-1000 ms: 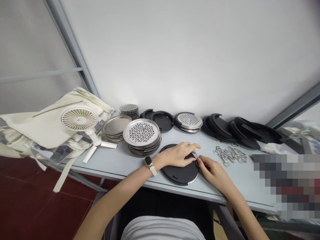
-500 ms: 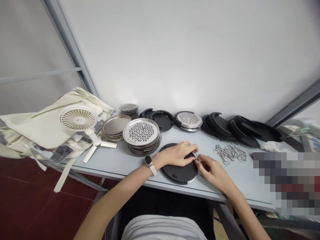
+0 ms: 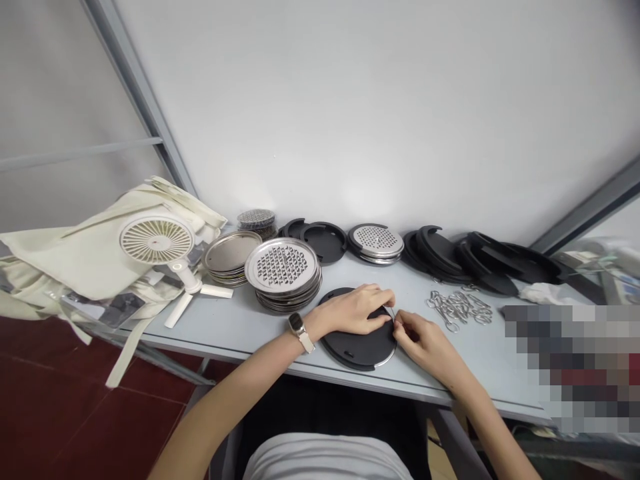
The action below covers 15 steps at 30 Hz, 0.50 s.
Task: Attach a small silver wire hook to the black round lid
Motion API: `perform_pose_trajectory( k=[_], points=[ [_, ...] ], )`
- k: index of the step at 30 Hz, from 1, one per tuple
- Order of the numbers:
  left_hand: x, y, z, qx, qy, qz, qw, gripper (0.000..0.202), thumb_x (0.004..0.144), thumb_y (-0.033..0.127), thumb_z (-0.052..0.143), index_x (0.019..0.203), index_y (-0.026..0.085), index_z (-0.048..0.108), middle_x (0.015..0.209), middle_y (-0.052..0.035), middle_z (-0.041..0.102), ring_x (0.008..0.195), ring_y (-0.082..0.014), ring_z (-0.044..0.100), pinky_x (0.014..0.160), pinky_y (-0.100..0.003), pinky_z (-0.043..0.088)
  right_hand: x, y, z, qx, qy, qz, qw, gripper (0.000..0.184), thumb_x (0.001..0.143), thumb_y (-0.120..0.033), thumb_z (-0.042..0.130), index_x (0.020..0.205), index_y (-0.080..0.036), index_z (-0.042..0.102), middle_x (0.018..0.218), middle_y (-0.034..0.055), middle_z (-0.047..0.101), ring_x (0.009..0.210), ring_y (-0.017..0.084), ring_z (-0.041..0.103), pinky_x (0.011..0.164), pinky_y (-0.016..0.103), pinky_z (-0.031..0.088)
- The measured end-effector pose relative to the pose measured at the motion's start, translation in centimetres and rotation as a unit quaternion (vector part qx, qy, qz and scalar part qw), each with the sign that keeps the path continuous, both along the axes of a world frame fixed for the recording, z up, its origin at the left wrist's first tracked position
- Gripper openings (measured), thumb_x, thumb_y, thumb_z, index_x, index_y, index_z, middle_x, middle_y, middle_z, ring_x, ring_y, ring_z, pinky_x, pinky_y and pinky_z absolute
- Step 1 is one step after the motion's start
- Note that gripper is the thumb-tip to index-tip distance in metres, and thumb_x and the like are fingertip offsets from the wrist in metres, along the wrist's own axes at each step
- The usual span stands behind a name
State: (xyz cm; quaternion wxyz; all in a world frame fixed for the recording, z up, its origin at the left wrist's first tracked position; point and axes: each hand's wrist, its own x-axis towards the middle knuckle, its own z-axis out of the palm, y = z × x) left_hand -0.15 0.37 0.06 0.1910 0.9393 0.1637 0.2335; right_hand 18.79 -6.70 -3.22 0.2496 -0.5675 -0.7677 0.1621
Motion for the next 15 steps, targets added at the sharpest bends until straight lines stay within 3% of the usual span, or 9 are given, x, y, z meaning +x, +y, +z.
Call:
perform_pose_trajectory(
  k=[15],
  points=[
    [0.01,-0.13,0.21,0.027,0.007,0.001,1.0,0.016,0.087,0.02,0.05,0.102,0.018,0.048,0.096,-0.008,0.057,0.095,-0.0212,0.054,0.086,-0.033,0.044,0.05,0.11,-0.16,0.032,-0.009,-0.007,0.999,0.028,0.092,-0.032,0.038,0.066,-0.022,0.044,0.061,0.0001,0.054,0.056,0.015,0.049,0.054,0.025,0.037]
  ],
)
